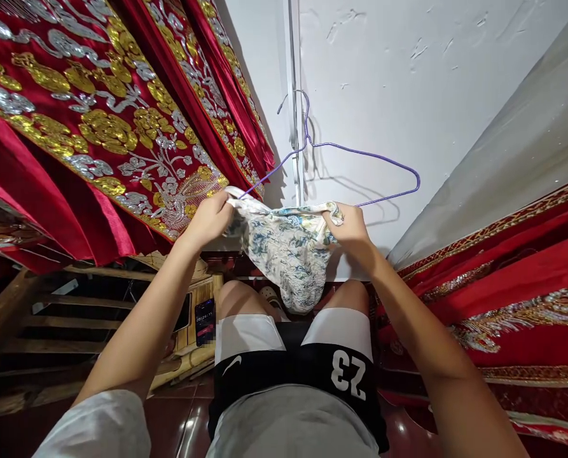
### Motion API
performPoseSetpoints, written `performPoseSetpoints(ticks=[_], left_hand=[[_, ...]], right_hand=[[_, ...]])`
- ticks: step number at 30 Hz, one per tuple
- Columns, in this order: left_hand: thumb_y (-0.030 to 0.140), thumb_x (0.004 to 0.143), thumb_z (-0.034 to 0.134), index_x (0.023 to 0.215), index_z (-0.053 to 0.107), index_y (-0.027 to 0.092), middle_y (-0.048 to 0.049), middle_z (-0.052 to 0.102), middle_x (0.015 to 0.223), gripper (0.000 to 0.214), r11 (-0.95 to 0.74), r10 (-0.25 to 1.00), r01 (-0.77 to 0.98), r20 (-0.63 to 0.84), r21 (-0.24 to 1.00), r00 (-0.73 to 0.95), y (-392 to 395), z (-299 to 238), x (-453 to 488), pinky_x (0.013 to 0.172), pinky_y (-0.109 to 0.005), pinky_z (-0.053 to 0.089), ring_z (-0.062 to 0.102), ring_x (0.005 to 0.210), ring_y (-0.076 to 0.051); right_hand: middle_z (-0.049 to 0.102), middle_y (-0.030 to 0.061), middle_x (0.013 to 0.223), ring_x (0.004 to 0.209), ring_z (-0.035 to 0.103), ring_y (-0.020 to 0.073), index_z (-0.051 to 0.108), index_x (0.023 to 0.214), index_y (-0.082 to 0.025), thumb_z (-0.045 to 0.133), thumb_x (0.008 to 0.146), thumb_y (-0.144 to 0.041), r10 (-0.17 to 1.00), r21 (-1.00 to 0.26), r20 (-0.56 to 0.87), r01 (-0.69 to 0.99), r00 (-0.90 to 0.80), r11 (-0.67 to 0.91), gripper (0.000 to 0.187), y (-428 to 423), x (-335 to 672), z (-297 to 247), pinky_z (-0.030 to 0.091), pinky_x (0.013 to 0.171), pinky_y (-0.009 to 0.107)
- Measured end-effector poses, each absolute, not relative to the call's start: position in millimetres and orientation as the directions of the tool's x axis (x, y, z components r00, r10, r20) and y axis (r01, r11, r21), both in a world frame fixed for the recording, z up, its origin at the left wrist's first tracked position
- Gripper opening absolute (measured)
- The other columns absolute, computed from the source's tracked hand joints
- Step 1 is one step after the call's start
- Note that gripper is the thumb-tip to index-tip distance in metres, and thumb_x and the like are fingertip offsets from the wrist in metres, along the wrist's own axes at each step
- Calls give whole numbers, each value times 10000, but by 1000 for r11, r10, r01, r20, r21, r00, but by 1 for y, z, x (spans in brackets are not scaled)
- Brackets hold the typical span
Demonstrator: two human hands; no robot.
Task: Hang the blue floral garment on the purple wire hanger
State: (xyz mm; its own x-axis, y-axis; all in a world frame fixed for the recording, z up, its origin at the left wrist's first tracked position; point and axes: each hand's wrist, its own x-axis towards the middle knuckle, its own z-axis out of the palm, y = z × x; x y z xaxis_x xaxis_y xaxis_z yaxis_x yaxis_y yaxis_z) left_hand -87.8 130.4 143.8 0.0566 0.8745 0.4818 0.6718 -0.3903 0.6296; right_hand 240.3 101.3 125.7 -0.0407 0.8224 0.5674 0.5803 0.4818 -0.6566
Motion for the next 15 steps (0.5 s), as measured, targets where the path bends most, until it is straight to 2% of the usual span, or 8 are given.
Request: performPoseSetpoints(ticks=[4, 7, 9, 10, 11, 13, 14, 15], left_hand=[[136, 882, 494, 825, 540, 215, -49, 602, 792, 107, -504, 842, 572, 516, 647, 157, 141, 156, -69, 876, -383, 499, 591, 773, -220], [102, 877, 456, 1101, 595, 202, -58, 679, 925, 282, -609, 787, 468, 558, 640, 261, 146, 163, -54, 885, -350, 507, 637, 868, -210], [70, 842, 448, 1126, 636, 192, -62, 708, 975, 362, -643, 760, 479, 576, 597, 302, 145, 168, -49, 951, -363, 496, 650, 953, -218], [56, 820, 447, 1092, 663, 186, -64, 716, 993, 371, -647, 754, 502, 577, 574, 313, 144, 170, -49, 984, -374, 484, 649, 992, -226], [46, 804, 443, 1048, 683, 180, -67, 720, 1009, 367, -645, 754, 523, 574, 557, 318, 143, 172, -51, 1008, -386, 474, 646, 1018, -234], [36, 796, 434, 992, 697, 174, -74, 715, 1033, 356, -632, 762, 558, 563, 539, 319, 141, 177, -56, 1026, -403, 465, 637, 1029, -244], [34, 799, 435, 986, 695, 174, -78, 706, 1035, 350, -625, 766, 576, 556, 527, 322, 142, 178, -59, 1026, -412, 465, 630, 1020, -246], [35, 807, 440, 985, 690, 175, -82, 691, 1031, 337, -620, 768, 595, 552, 511, 326, 143, 180, -61, 1026, -423, 465, 621, 1010, -249]], right_hand=[[343, -15, 577, 588, 317, 125, 357, 594, -224, 566, 829, -354, 838, -683, 545, 563, -31, 465, 341, 98, 237, 126, 262, 556, 293], [392, -6, 575, 590, 363, 133, 374, 591, -221, 569, 848, -374, 870, -705, 490, 561, -56, 434, 357, 98, 238, 124, 308, 569, 294], [515, 20, 628, 623, 463, 163, 505, 644, -207, 586, 846, -378, 873, -701, 480, 562, -82, 438, 277, 100, 243, 124, 379, 601, 301], [594, 39, 704, 661, 524, 185, 603, 748, -198, 603, 834, -370, 863, -694, 499, 562, -74, 450, 192, 101, 247, 124, 424, 633, 314], [657, 57, 800, 703, 573, 206, 673, 926, -193, 625, 816, -354, 846, -687, 532, 563, -39, 459, 201, 102, 253, 125, 463, 670, 332], [707, 81, 935, 742, 623, 225, 586, 1349, -193, 678, 771, -315, 792, -687, 600, 579, 110, 440, 597, 103, 268, 129, 510, 724, 373], [711, 85, 937, 733, 626, 227, 507, 1453, -183, 708, 748, -302, 762, -695, 616, 594, 201, 405, 743, 103, 276, 132, 519, 723, 384], [707, 80, 897, 711, 618, 226, 503, 1464, -165, 735, 728, -297, 746, -707, 609, 610, 270, 357, 783, 104, 285, 136, 519, 704, 388]])
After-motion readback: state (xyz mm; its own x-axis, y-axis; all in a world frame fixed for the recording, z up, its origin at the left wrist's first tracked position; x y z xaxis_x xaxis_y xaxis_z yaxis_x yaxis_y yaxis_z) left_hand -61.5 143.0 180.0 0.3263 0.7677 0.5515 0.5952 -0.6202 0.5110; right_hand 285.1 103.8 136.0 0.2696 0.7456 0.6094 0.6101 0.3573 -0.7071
